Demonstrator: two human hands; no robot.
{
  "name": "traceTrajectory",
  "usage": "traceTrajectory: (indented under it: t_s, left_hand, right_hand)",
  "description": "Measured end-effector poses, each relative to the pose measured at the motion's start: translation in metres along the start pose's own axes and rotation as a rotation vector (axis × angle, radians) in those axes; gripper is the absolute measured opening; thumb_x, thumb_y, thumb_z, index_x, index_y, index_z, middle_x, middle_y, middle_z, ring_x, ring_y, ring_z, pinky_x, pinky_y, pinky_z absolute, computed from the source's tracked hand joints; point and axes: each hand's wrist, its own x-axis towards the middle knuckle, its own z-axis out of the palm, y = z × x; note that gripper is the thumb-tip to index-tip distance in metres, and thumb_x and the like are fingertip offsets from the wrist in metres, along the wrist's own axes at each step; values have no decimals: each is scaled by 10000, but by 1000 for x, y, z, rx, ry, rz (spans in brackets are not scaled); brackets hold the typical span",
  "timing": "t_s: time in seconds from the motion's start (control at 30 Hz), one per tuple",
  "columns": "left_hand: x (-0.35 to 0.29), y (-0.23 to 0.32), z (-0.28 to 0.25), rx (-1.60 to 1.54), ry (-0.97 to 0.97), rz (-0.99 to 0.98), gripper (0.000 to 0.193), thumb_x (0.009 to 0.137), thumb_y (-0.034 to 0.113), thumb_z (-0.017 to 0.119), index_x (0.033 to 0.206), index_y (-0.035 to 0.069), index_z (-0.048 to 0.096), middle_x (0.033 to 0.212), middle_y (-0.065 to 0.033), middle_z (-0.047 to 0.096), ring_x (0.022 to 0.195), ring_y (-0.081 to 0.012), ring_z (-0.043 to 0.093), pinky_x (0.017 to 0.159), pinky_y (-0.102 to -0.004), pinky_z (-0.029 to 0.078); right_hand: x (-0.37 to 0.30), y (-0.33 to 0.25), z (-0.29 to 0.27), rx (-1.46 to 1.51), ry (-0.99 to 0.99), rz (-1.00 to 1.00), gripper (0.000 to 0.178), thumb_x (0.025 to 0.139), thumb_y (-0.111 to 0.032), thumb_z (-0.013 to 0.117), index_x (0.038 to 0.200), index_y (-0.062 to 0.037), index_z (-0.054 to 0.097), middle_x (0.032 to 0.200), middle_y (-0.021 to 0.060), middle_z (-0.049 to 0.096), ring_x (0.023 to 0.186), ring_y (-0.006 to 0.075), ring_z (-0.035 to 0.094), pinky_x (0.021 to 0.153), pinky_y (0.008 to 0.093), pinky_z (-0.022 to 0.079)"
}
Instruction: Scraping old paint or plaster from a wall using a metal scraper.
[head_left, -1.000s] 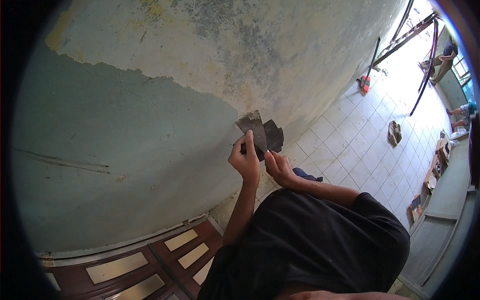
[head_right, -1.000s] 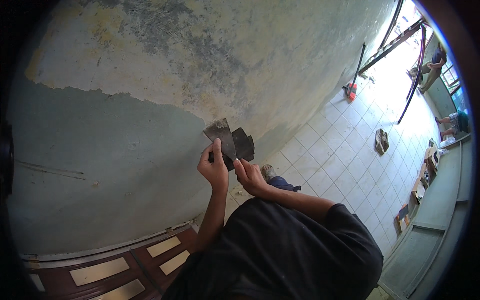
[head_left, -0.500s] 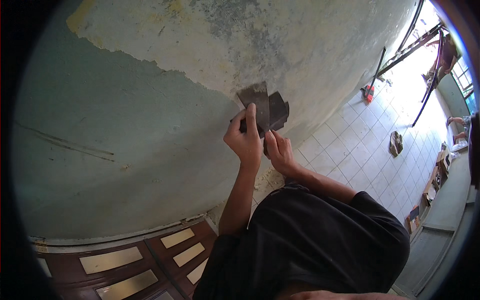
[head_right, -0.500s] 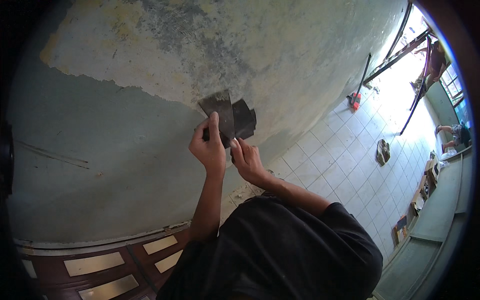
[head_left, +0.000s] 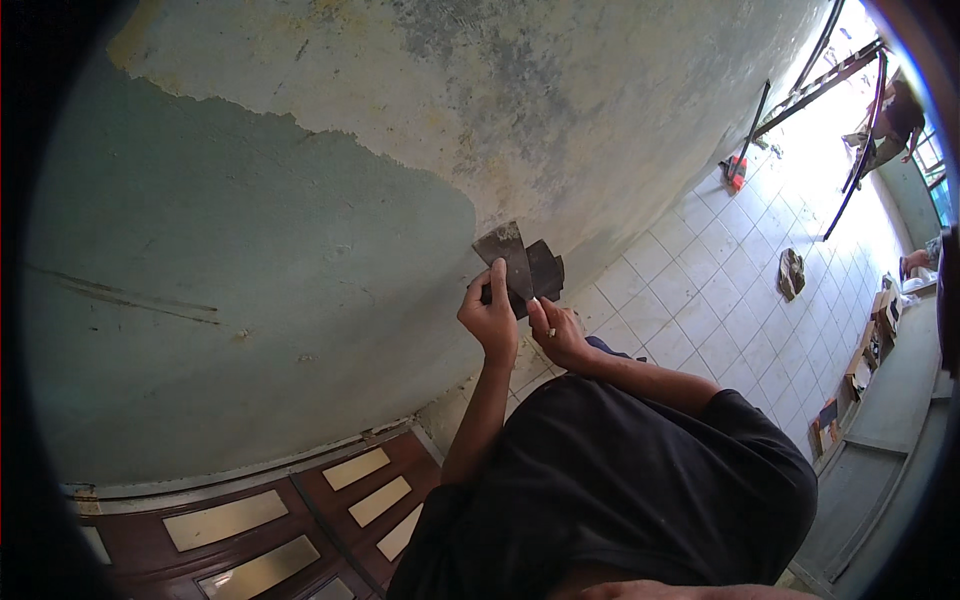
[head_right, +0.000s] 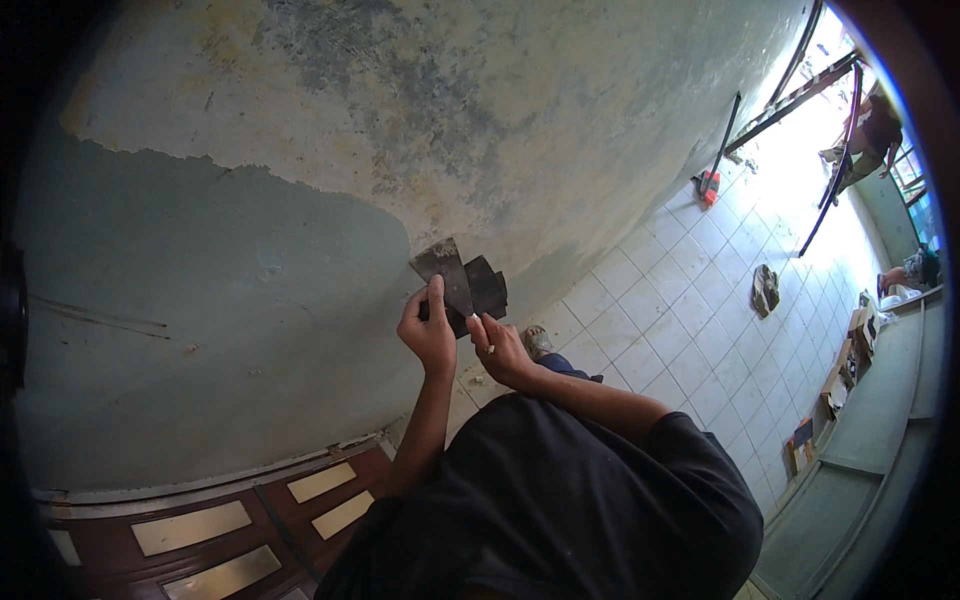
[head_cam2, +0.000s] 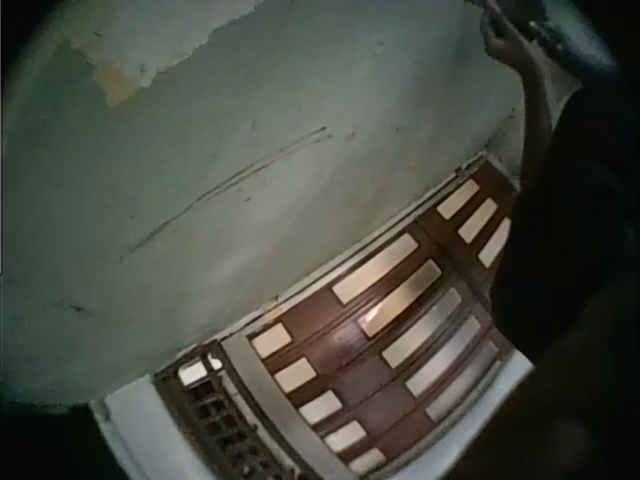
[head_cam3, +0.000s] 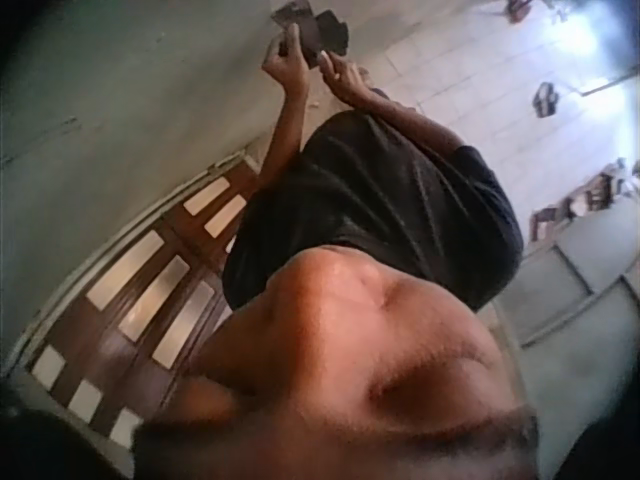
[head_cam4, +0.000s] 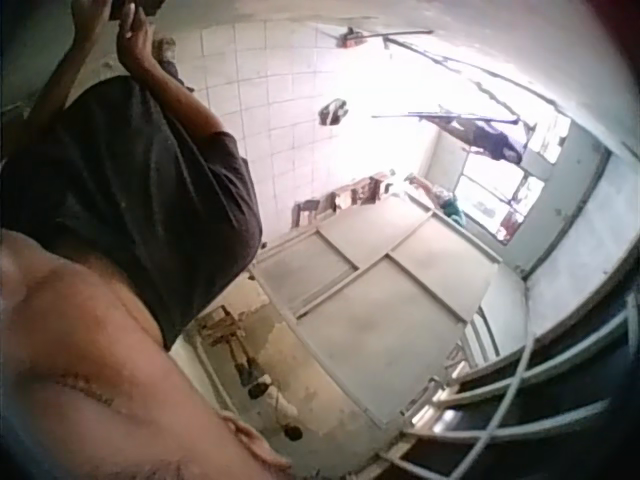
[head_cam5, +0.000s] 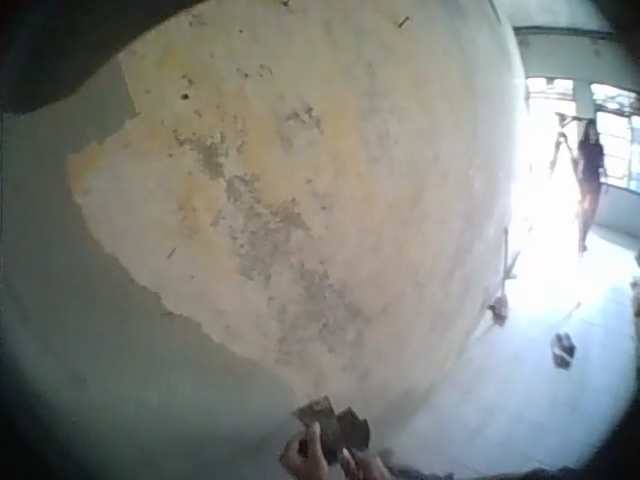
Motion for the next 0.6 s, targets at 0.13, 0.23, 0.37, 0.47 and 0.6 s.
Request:
traceTrajectory:
  t_s: [0.13,0.23,0.37,0.47,0.6]
  left_hand:
    - [6,8,-1,8,-17,-3,253,954,188,760,883,-55,749,777,-41,720,696,-78,586,636,-271,480]
    - [5,10,1,13,1,10,252,951,186,764,875,-54,750,764,-35,714,691,-77,582,632,-271,476]
    - [11,16,6,11,29,49,241,942,182,774,879,-50,753,758,-55,725,685,-94,600,635,-284,482]
    - [19,34,13,-35,41,43,242,935,186,783,880,-49,755,768,-61,730,689,-96,604,636,-283,483]
    - [29,50,19,-80,69,93,237,938,185,781,890,-46,757,761,-50,719,691,-81,591,629,-274,476]
  right_hand:
    - [2,-3,3,52,-8,-4,361,1090,-265,476,900,33,548,708,223,610,678,448,637,603,486,471]
    - [3,-4,0,52,-19,-20,351,1086,-246,483,889,37,549,693,220,606,654,436,637,593,478,470]
    - [10,-11,-4,44,33,-106,332,1079,-215,493,872,39,548,674,220,591,622,417,635,568,471,458]
    - [17,-30,-10,75,37,-92,323,1078,-211,494,878,37,546,668,220,584,622,418,633,560,472,448]
    - [26,-44,-15,83,55,-87,323,1077,-215,500,875,33,540,663,223,579,615,423,621,553,473,438]
